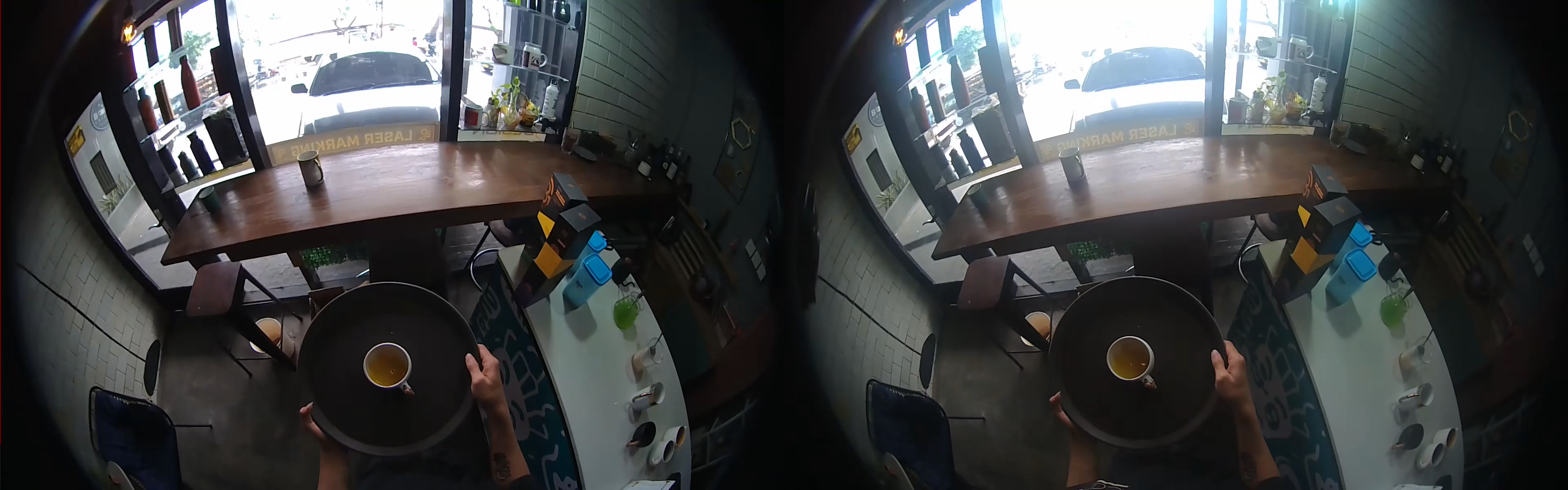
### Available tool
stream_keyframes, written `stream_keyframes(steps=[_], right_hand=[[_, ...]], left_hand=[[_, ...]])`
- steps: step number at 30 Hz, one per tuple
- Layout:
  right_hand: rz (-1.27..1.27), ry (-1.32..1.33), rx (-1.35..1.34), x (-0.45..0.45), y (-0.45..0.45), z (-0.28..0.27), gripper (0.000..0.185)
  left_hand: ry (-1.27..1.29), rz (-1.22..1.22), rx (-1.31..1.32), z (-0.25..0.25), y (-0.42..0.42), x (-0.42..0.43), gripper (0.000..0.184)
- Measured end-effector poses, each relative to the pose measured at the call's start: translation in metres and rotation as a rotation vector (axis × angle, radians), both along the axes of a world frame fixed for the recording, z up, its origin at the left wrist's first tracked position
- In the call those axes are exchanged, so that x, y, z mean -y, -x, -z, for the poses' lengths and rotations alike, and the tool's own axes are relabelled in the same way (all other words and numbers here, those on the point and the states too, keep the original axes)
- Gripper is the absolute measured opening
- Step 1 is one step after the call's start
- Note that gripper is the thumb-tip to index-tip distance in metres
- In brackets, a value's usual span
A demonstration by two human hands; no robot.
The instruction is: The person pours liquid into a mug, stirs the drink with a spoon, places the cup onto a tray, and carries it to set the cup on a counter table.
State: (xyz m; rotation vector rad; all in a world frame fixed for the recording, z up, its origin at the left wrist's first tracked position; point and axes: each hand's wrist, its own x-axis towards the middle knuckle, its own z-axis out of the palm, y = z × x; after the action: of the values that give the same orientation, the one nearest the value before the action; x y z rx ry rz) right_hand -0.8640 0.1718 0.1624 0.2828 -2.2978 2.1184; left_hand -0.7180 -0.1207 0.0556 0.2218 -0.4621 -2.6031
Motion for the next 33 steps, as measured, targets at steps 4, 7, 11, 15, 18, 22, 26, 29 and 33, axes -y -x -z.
stream_keyframes(steps=[4, 7, 11, 15, 18, 22, 26, 29, 33], right_hand=[[0.04, 0.013, -0.056, 0.023, 0.078, -0.013, 0.02], [0.062, -0.014, -0.108, 0.038, 0.147, -0.015, 0.022], [0.094, 0.052, -0.055, 0.046, 0.202, -0.016, 0.025], [0.047, 0.006, -0.025, 0.054, 0.257, -0.009, 0.025], [-0.009, -0.007, -0.047, 0.064, 0.289, -0.012, 0.027], [-0.07, -0.034, -0.054, 0.074, 0.322, -0.003, 0.028], [-0.075, -0.242, -0.088, 0.075, 0.345, -0.025, 0.027], [-0.008, -0.482, -0.181, 0.077, 0.357, -0.045, 0.032], [-0.164, -0.439, -0.349, 0.09, 0.363, -0.092, 0.06]], left_hand=[[-0.027, 0.264, -0.153, -0.039, 0.092, 0.028, 0.036], [-0.004, 0.063, 0.079, -0.065, 0.171, 0.041, 0.04], [0.239, 0.1, 0.126, -0.084, 0.216, 0.049, 0.033], [0.545, -0.294, 0.36, 0.0, 0.25, 0.077, 0.037], [0.447, -0.281, 0.333, -0.03, 0.268, 0.065, 0.033], [0.424, -0.414, 0.392, -0.036, 0.276, 0.058, 0.028], [0.412, -0.431, 0.328, -0.044, 0.29, 0.046, 0.035], [0.295, -0.434, 0.344, -0.062, 0.297, 0.03, 0.034], [0.324, -0.382, 0.306, -0.078, 0.312, 0.013, 0.034]])
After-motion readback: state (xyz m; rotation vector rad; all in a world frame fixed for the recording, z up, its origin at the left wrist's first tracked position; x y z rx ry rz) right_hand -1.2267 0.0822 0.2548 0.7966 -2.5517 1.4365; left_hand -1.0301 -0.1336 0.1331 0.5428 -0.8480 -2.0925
